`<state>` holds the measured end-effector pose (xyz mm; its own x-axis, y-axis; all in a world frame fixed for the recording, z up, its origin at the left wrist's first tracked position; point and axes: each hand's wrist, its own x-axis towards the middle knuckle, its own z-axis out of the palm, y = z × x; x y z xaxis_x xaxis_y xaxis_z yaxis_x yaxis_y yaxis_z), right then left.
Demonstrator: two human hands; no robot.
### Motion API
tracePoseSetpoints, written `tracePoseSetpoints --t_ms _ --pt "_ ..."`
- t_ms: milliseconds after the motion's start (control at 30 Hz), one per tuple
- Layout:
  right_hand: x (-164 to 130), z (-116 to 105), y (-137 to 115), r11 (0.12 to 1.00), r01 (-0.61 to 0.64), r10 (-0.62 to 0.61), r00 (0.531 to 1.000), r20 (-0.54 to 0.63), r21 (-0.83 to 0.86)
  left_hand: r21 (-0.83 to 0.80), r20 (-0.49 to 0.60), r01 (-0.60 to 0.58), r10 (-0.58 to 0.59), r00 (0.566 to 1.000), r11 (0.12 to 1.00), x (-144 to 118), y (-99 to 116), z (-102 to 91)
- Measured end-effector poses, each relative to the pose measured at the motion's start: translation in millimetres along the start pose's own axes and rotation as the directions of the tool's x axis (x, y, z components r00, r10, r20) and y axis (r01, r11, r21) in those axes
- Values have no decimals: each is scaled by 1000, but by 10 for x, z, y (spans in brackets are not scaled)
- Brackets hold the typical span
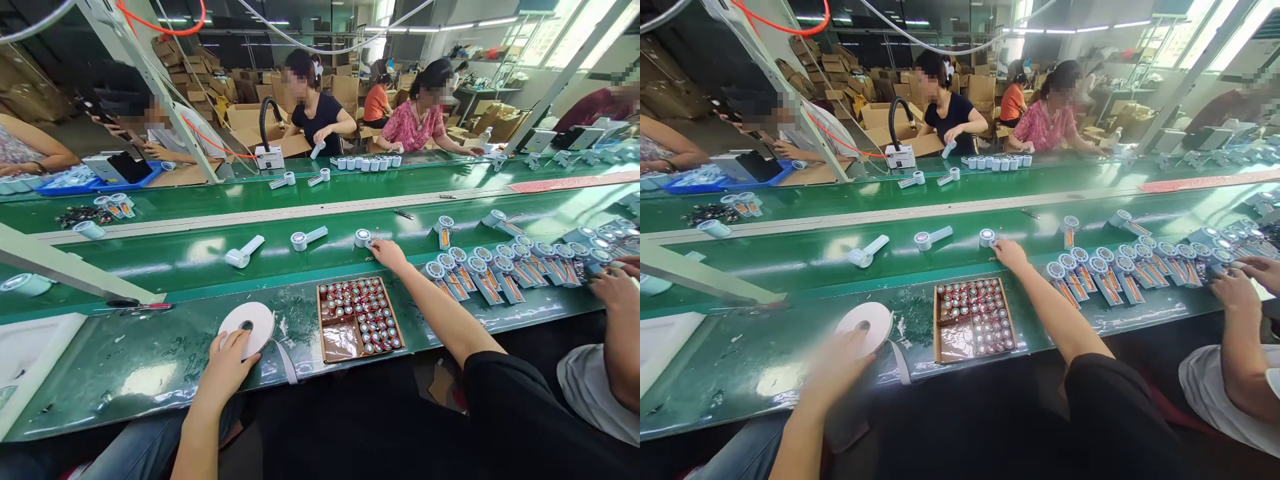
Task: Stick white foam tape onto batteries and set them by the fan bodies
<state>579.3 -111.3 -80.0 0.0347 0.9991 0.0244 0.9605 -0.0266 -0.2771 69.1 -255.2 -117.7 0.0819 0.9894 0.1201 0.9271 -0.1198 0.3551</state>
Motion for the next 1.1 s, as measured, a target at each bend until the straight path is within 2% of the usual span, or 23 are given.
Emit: tracePoseSetpoints --t_ms 67,133,200,233,300,367,400,433,500,533,567,600,633,667,700,733,767,800,833,867,933,1100 --pt "-138 -67 -98 998 17 -15 999 -33 67 20 -24 -33 33 999 999 1 114 15" --pt "-360 -126 -318 989 62 -54 996 -66 134 13 -162 -98 99 982 995 9 330 28" --pt "-672 -158 -642 946 158 -155 987 -34 283 0 -316 -208 197 928 978 28 617 11" --pt "-851 -161 -825 891 206 -232 973 15 405 0 -369 -271 252 895 963 41 768 -12" --pt "-1215 -141 -1182 674 200 -412 901 136 711 12 -421 -378 348 838 926 68 1042 -81" --pt "-1523 -94 -1469 452 52 -535 814 224 891 5 -434 -437 396 809 899 91 1235 -159" --pt "-1640 -65 -1570 388 -11 -570 782 250 922 -24 -440 -447 392 808 894 101 1291 -191" --pt "-1730 -35 -1640 353 -39 -603 754 259 935 -83 -439 -435 359 823 897 109 1321 -216" --pt "-1829 12 -1698 374 41 -686 684 247 926 -286 -411 -336 202 889 897 125 1313 -235" --pt "-1843 23 -1692 412 127 -739 627 249 902 -399 -381 -256 95 920 881 133 1284 -229" --pt "-1834 23 -1671 448 198 -788 549 280 872 -498 -342 -169 -13 939 851 140 1245 -211" --pt "-1802 12 -1640 480 226 -819 463 340 848 -571 -304 -92 -106 947 816 145 1200 -183" --pt "-1749 -10 -1604 512 218 -822 404 400 831 -615 -279 -40 -170 945 787 146 1154 -145" --pt "-1674 -38 -1567 544 188 -802 405 440 818 -635 -268 -9 -209 940 773 141 1109 -98" --pt "-1579 -67 -1532 578 165 -755 480 447 799 -641 -258 12 -229 939 768 130 1070 -44" --pt "-1468 -91 -1504 625 174 -674 612 414 761 -641 -246 26 -237 940 767 113 1038 14" --pt "-1348 -104 -1483 697 226 -566 756 328 681 -637 -231 39 -239 943 770 90 1014 72" --pt "-1228 -102 -1471 777 290 -468 859 206 559 -630 -215 50 -236 948 775 64 1001 127" --pt "-1118 -84 -1469 845 336 -409 908 96 416 -622 -199 55 -226 954 781 37 997 175" --pt "-1025 -49 -1476 887 367 -391 920 31 282 -614 -184 56 -212 960 787 12 1001 215" --pt "-912 51 -1514 909 404 -408 913 14 104 -587 -170 44 -176 970 809 -28 1024 262" --pt "-940 224 -1614 904 426 -425 905 31 -24 -484 -202 -43 -64 977 874 -55 1046 260"
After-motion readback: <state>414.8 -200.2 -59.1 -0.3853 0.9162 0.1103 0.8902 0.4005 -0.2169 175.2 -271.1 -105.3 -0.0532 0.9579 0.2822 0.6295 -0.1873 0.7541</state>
